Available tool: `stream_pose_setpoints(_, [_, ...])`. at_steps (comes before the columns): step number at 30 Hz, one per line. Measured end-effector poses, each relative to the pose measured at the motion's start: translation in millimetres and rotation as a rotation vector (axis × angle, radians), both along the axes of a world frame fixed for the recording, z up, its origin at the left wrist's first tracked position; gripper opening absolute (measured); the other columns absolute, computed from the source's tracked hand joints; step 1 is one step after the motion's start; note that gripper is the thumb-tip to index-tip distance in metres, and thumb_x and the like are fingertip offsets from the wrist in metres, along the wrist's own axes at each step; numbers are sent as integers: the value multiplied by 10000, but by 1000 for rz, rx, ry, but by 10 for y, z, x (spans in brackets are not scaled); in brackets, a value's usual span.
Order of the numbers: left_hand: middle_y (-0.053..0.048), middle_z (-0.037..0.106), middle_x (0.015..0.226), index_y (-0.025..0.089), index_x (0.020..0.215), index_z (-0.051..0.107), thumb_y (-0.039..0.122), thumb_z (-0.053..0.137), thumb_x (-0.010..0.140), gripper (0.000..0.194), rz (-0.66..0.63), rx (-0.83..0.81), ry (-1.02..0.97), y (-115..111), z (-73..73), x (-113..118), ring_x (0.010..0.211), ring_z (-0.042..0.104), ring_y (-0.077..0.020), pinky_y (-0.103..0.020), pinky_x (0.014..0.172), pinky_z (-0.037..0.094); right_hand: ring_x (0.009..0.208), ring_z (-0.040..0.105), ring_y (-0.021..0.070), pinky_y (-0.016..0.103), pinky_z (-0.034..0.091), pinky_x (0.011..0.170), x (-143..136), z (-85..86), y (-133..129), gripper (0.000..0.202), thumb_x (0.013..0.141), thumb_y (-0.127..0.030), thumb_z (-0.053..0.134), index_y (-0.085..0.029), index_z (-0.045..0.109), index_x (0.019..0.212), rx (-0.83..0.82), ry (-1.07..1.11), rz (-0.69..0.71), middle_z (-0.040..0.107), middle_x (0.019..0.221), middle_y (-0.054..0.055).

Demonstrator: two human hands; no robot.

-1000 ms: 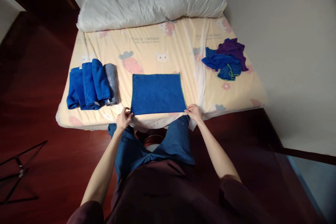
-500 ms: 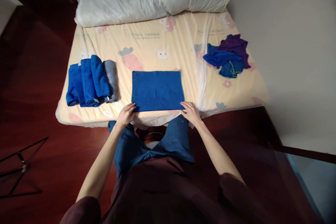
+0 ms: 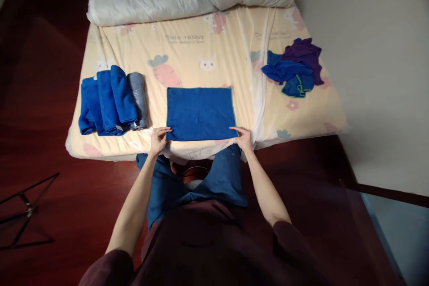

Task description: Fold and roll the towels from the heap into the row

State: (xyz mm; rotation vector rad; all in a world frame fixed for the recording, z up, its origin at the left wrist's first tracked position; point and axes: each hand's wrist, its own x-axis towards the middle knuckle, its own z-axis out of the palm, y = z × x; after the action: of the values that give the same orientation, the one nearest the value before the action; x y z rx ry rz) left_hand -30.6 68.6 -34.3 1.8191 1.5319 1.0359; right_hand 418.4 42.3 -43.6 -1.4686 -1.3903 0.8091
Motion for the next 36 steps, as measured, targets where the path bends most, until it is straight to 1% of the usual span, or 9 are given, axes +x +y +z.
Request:
stream_pose_setpoints(6, [-53, 782, 1135, 249, 977, 801, 112, 551, 795, 339, 17, 9, -48, -18, -38, 8, 1122, 679, -259, -504, 1086, 448, 878, 745, 201, 343, 620, 829, 131, -25, 30, 410, 758, -193, 624, -196, 804, 1126, -107, 83, 63, 805, 1047, 54])
stream_pose_setpoints(11, [-58, 785, 1104, 247, 940, 796, 149, 558, 826, 282, 45, 6, -77, -21, -27, 44, 1110, 677, -260, -505, 1074, 468, 1094, 740, 239, 386, 590, 1000, 80, -62, 66, 315, 705, -168, 646, -213, 823, 961, -39, 106, 45, 791, 1145, 74])
stream_pose_setpoints(14, [-74, 786, 1068, 233, 934, 782, 204, 598, 840, 208, 79, 4, -116, -26, -3, 65, 1098, 668, -260, -489, 1050, 495, 1069, 753, 242, 403, 586, 1023, 26, -42, 86, 308, 665, -131, 602, -206, 812, 877, -52, 121, -12, 804, 1091, 76])
stream_pose_setpoints(18, [-87, 781, 1069, 213, 962, 769, 171, 558, 799, 270, 76, -24, -140, -43, 36, 72, 1120, 657, -244, -459, 1031, 525, 1080, 756, 243, 419, 568, 1067, 2, 20, 95, 355, 600, -108, 543, -186, 787, 846, -89, 180, -31, 808, 1075, 84])
stream_pose_setpoints(22, [-97, 773, 1074, 211, 986, 771, 181, 525, 802, 308, 75, -55, -117, -54, 49, 61, 1129, 649, -238, -452, 1025, 533, 1079, 754, 242, 441, 559, 1075, 0, 42, 92, 359, 613, -137, 545, -167, 777, 884, -107, 204, -6, 803, 1091, 106])
stream_pose_setpoints(26, [-104, 768, 979, 207, 972, 781, 301, 579, 847, 256, 120, -56, -59, -47, 47, 48, 1045, 640, -262, -453, 972, 529, 1042, 747, 238, 442, 563, 1050, 6, 3, 120, 339, 639, -172, 542, -176, 770, 890, -63, 151, -15, 802, 1031, 93])
stream_pose_setpoints(31, [-77, 715, 821, 206, 842, 725, 488, 631, 884, 300, 240, -89, -99, -11, 14, 60, 903, 645, -249, -423, 899, 533, 849, 698, 205, 345, 595, 841, 24, -52, 170, 135, 783, -321, 606, -204, 674, 789, -31, 36, -138, 718, 810, 41])
stream_pose_setpoints(34, [-64, 697, 806, 204, 823, 700, 524, 628, 888, 335, 285, -123, -184, 5, -20, 76, 841, 653, -227, -387, 840, 541, 650, 588, 157, 270, 533, 646, 14, -77, 188, 332, 851, -499, 624, -225, 549, 680, -48, 32, -180, 569, 647, -14])
stream_pose_setpoints(36, [-68, 699, 818, 197, 838, 707, 531, 624, 888, 348, 293, -127, -205, 5, -36, 81, 818, 651, -218, -370, 808, 540, 604, 535, 139, 254, 491, 597, -3, -93, 202, 408, 855, -570, 625, -227, 518, 663, -34, 37, -194, 517, 623, -28])
